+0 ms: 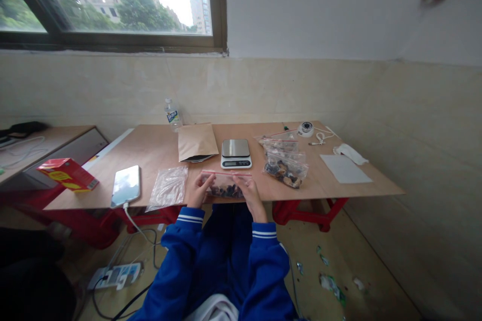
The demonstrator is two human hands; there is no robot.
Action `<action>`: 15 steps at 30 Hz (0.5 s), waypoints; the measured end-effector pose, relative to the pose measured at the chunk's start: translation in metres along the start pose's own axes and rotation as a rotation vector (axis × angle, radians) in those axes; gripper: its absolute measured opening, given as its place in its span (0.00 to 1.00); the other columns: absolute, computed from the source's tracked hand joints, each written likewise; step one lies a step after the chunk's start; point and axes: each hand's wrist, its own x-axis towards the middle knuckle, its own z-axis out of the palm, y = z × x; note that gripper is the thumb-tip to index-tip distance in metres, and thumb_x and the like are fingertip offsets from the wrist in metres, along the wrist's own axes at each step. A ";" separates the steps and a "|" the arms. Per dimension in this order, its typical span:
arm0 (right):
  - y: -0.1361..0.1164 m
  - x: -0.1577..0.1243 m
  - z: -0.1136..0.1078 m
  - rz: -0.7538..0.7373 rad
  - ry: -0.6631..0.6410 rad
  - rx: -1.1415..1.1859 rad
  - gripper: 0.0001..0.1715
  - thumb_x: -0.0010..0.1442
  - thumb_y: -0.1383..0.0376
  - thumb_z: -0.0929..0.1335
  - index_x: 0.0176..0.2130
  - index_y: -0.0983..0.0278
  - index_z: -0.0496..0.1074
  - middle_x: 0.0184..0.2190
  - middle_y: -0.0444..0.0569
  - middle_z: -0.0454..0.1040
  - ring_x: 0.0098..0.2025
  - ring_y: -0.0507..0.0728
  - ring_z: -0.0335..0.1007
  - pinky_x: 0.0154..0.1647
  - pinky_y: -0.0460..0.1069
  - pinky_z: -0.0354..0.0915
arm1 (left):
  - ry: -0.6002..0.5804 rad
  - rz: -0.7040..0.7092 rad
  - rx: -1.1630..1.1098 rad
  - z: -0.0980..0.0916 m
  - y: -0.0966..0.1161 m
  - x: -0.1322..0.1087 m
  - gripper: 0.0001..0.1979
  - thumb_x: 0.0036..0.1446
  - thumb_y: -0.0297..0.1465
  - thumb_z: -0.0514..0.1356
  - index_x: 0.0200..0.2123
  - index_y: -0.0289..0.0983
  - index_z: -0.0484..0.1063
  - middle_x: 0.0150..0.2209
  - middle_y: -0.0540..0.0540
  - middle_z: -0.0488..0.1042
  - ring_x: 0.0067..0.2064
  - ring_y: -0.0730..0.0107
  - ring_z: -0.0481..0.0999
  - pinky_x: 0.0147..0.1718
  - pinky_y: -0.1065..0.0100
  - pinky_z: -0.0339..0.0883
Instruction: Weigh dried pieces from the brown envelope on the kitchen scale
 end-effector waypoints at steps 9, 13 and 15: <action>0.004 0.002 0.011 -0.027 0.093 -0.025 0.15 0.44 0.54 0.74 0.30 0.62 0.79 0.29 0.46 0.80 0.33 0.58 0.75 0.38 0.53 0.69 | 0.030 0.008 0.035 0.002 0.001 -0.003 0.16 0.40 0.39 0.68 0.29 0.34 0.75 0.26 0.49 0.76 0.29 0.70 0.74 0.32 0.69 0.67; 0.009 0.005 0.013 -0.084 0.152 -0.005 0.16 0.44 0.54 0.74 0.30 0.62 0.78 0.29 0.47 0.80 0.33 0.59 0.75 0.40 0.54 0.70 | 0.041 0.020 0.037 0.005 0.002 -0.005 0.15 0.40 0.40 0.67 0.27 0.34 0.74 0.24 0.49 0.75 0.27 0.71 0.73 0.29 0.70 0.67; 0.012 0.006 0.016 -0.125 0.193 0.007 0.15 0.44 0.54 0.74 0.31 0.62 0.78 0.29 0.47 0.80 0.34 0.60 0.75 0.40 0.55 0.70 | 0.072 0.029 0.056 0.009 0.003 -0.007 0.15 0.40 0.40 0.68 0.25 0.33 0.74 0.22 0.50 0.74 0.25 0.72 0.72 0.27 0.71 0.65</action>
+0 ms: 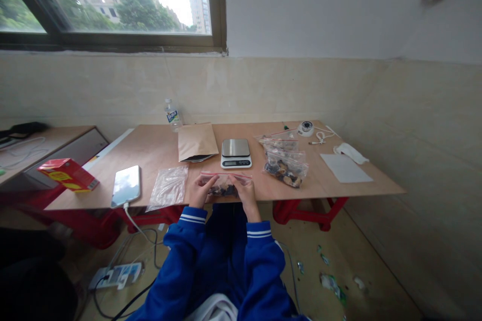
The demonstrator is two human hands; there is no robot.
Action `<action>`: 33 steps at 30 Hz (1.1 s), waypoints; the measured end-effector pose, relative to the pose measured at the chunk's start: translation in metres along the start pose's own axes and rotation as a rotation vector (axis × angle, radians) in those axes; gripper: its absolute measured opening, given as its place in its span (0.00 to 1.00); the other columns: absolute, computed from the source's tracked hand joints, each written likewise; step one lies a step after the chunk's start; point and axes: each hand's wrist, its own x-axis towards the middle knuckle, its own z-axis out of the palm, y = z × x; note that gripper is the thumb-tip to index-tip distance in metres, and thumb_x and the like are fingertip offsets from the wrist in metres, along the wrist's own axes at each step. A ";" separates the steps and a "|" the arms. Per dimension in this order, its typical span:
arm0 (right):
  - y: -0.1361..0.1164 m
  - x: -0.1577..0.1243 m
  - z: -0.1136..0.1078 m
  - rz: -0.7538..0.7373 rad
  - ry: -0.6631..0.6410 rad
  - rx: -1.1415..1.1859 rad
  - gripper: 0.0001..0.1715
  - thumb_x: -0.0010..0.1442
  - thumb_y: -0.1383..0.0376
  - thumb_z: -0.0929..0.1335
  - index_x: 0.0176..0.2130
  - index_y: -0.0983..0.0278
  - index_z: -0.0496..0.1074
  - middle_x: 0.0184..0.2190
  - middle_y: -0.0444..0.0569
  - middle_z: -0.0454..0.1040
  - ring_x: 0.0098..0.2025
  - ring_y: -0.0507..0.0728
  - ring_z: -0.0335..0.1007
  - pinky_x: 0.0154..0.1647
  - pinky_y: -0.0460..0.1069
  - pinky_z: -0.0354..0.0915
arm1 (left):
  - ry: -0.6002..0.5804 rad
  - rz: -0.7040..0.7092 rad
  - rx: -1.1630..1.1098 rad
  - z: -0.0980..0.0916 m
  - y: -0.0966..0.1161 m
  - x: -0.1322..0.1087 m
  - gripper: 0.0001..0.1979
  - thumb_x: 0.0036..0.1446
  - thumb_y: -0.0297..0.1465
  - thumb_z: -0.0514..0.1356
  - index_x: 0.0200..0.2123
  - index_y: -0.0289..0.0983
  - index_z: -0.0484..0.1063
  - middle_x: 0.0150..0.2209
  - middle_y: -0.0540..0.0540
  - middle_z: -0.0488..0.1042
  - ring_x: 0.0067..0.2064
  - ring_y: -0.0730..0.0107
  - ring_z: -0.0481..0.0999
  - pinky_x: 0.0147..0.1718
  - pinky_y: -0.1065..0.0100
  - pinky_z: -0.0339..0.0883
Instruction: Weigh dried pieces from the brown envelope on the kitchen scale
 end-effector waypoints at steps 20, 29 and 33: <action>-0.047 -0.007 0.000 -0.540 -0.141 -0.827 0.03 0.55 0.61 0.70 0.30 0.56 0.75 0.30 0.44 0.78 0.39 0.58 0.72 0.59 0.61 0.46 | -0.137 0.354 0.206 0.011 0.030 -0.011 0.09 0.51 0.38 0.61 0.30 0.38 0.76 0.33 0.47 0.72 0.37 0.68 0.72 0.36 0.70 0.64; -0.044 -0.007 -0.004 -0.620 -0.091 -0.908 0.09 0.59 0.67 0.66 0.30 0.59 0.76 0.28 0.42 0.79 0.32 0.54 0.73 0.51 0.55 0.55 | -0.169 0.433 0.230 0.014 0.026 -0.013 0.08 0.54 0.36 0.59 0.31 0.38 0.75 0.31 0.48 0.72 0.34 0.71 0.71 0.34 0.70 0.64; -0.044 -0.004 -0.012 -0.586 -0.136 -0.955 0.05 0.57 0.64 0.69 0.35 0.57 0.77 0.33 0.43 0.79 0.37 0.56 0.72 0.46 0.53 0.57 | -0.043 0.368 0.217 0.011 0.026 -0.011 0.11 0.53 0.38 0.60 0.31 0.38 0.76 0.29 0.49 0.70 0.31 0.73 0.69 0.29 0.71 0.62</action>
